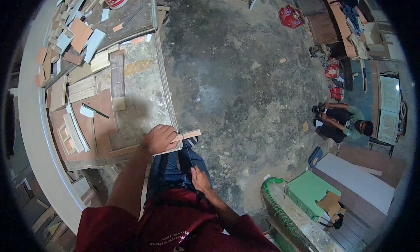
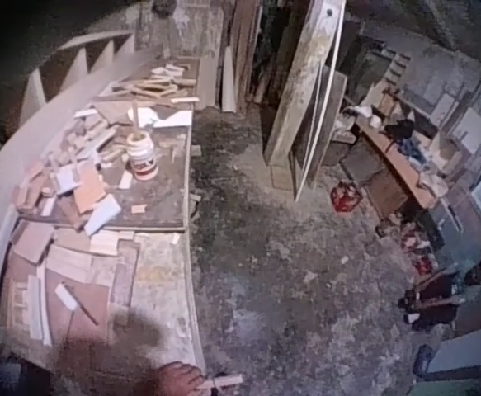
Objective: The recorder uses a hand hacksaw to cut a small wooden strip on a workbench.
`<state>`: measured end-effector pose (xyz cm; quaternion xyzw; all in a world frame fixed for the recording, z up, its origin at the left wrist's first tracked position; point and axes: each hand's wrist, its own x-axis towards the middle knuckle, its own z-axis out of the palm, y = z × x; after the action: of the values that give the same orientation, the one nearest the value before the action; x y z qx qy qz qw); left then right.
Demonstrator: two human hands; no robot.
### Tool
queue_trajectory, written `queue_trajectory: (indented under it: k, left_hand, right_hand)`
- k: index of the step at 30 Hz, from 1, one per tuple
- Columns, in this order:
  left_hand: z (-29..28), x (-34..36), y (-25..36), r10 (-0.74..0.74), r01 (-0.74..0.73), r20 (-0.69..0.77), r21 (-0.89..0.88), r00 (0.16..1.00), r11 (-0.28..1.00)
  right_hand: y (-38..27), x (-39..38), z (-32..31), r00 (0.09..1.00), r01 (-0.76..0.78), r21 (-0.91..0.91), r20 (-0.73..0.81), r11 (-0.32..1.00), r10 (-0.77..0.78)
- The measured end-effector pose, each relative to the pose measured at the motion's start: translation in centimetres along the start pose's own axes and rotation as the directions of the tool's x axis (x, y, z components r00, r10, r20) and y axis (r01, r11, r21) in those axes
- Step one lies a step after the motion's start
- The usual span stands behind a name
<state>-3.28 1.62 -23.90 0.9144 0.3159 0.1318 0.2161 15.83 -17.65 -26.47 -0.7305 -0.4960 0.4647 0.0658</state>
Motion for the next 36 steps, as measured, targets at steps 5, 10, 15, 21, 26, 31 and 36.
queue_trajectory:
  k: [5,10,15,21,26,31,36]
  left_hand:
    - [0.1,0.2,-0.2,0.029,-0.027,-0.090,0.026,0.996,0.999]
    - [-0.9,-0.2,0.2,0.102,-0.092,-0.068,0.134,0.992,0.987]
    - [-0.4,0.0,0.4,0.152,-0.136,-0.078,0.179,0.985,0.974]
    - [0.1,-0.6,0.1,0.098,-0.091,-0.093,0.084,0.991,0.992]
    - [-0.5,0.0,0.5,0.024,-0.023,-0.183,0.006,0.983,1.000]
    - [0.1,-0.2,0.1,0.038,-0.038,-0.112,0.003,0.993,0.999]
    - [-0.3,-0.1,0.1,0.014,-0.023,-0.110,-0.080,0.994,0.997]
  right_hand:
    - [-7.4,5.8,-2.0,0.998,0.056,0.244,-0.020,0.968,-0.053]
    - [-3.7,2.0,-0.6,0.993,0.097,0.240,-0.083,0.966,-0.079]
    - [-6.5,3.7,-2.0,1.000,-0.030,0.267,0.018,0.963,0.026]
    - [-2.6,0.8,0.0,0.994,0.090,0.218,-0.073,0.972,-0.076]
    - [-4.2,1.4,-1.5,0.997,-0.065,0.227,0.052,0.972,0.055]
    - [-6.0,4.7,-1.1,0.999,0.035,0.361,-0.036,0.932,-0.024]
    - [-4.6,1.8,-1.7,0.999,-0.027,0.277,0.037,0.960,0.017]
